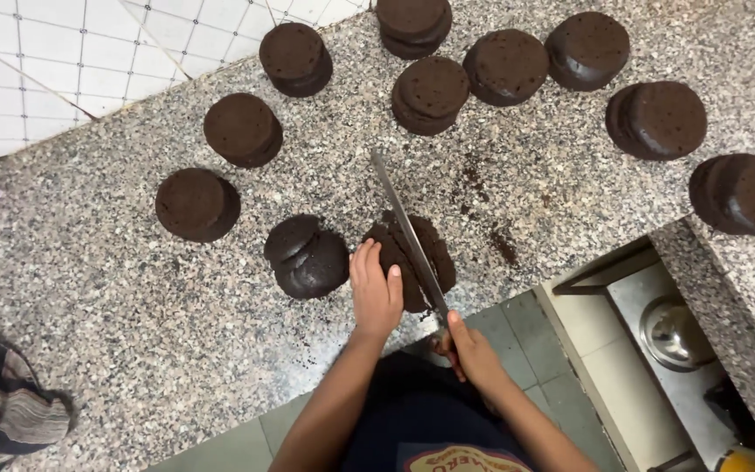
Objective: Cutting several rounds of chocolate cake into smaller pieces using a knife.
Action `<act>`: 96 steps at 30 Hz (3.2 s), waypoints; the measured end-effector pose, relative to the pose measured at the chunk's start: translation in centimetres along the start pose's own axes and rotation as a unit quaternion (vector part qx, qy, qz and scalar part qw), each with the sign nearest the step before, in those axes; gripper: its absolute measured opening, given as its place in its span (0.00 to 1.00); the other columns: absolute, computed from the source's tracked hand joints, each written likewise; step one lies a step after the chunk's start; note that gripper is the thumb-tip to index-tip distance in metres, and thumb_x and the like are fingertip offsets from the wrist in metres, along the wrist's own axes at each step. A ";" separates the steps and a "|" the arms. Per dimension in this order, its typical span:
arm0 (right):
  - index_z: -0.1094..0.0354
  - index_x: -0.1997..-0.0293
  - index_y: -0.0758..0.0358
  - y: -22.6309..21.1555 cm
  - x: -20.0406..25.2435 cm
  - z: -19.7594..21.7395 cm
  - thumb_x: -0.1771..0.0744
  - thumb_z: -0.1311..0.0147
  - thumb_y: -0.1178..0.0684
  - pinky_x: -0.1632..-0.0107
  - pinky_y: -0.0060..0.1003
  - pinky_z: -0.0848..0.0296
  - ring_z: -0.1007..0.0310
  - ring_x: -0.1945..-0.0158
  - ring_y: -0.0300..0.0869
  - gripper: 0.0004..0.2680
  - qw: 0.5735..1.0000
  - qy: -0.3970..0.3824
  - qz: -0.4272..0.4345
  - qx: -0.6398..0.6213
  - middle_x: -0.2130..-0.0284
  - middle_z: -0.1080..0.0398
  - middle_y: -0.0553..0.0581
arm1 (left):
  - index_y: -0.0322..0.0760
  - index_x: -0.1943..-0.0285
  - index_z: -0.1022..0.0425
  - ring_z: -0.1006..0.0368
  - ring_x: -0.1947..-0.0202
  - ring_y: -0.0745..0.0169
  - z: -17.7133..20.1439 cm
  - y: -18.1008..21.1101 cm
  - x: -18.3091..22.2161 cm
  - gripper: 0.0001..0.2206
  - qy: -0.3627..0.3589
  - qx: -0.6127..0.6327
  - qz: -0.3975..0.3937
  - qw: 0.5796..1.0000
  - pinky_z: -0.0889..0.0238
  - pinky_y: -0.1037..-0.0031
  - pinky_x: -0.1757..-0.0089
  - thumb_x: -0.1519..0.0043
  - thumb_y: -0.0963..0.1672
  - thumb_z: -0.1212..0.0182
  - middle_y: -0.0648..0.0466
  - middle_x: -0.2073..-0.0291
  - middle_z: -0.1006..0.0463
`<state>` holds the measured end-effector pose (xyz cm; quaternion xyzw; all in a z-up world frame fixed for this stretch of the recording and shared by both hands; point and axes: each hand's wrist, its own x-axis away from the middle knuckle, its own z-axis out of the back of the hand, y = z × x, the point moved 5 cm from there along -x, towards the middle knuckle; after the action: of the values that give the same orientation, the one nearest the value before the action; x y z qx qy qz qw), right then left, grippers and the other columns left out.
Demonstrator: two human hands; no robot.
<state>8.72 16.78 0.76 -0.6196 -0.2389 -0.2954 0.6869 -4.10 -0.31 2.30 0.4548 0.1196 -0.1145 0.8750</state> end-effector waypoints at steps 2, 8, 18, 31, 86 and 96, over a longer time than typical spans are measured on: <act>0.36 0.77 0.62 0.9 -0.2 0.5 0.32 0.67 0.25 0.82 0.34 0.42 0.42 0.86 0.38 0.28 1.000 0.006 0.003 0.009 0.87 0.41 0.51 | 0.23 0.30 0.40 0.47 0.30 0.29 -0.1 -0.1 0.2 0.23 0.004 0.003 0.009 1.000 0.59 0.46 0.31 0.31 0.46 0.51 0.34 0.31 0.39; 0.35 0.76 0.65 2.9 -0.4 0.5 0.32 0.66 0.27 0.81 0.36 0.41 0.41 0.86 0.40 0.27 0.998 0.015 -0.003 0.064 0.87 0.40 0.53 | 0.23 0.32 0.40 0.46 0.31 0.29 -0.4 -0.6 0.3 0.23 0.009 0.009 0.038 0.999 0.52 0.48 0.34 0.32 0.45 0.49 0.34 0.31 0.39; 0.33 0.74 0.68 3.5 0.1 0.2 0.30 0.68 0.30 0.66 0.45 0.33 0.33 0.77 0.47 0.27 0.976 0.058 0.021 0.208 0.84 0.34 0.60 | 0.22 0.32 0.41 0.45 0.32 0.29 -0.9 -0.7 0.3 0.23 0.009 -0.024 0.031 0.999 0.50 0.47 0.35 0.32 0.45 0.50 0.33 0.33 0.39; 0.27 0.69 0.70 4.0 -3.1 -0.8 0.29 0.68 0.34 0.54 0.54 0.28 0.23 0.62 0.66 0.27 0.962 0.061 -0.011 0.264 0.74 0.25 0.73 | 0.21 0.33 0.41 0.43 0.35 0.29 -1.4 -1.2 -0.2 0.22 -0.004 -0.021 0.043 0.999 0.48 0.47 0.37 0.33 0.43 0.48 0.33 0.34 0.39; 0.23 0.58 0.62 2.6 -1.5 -1.1 0.30 0.68 0.31 0.48 0.57 0.29 0.25 0.53 0.67 0.26 0.945 0.096 0.057 0.306 0.64 0.23 0.72 | 0.21 0.33 0.39 0.40 0.34 0.31 0.4 -0.9 1.7 0.22 0.031 -0.011 0.074 0.997 0.47 0.51 0.36 0.34 0.44 0.46 0.33 0.35 0.36; 0.22 0.50 0.60 3.1 -3.5 -1.6 0.30 0.71 0.30 0.42 0.57 0.31 0.28 0.45 0.68 0.27 0.935 0.073 0.000 0.346 0.57 0.24 0.74 | 0.23 0.34 0.38 0.39 0.35 0.31 0.1 -1.1 1.6 0.21 0.037 -0.027 0.059 0.997 0.45 0.51 0.37 0.33 0.44 0.45 0.34 0.36 0.35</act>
<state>8.35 15.74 -4.04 -0.3206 -0.2753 -0.2387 0.8743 -2.91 -1.16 1.07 0.4416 0.1282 -0.0427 0.8870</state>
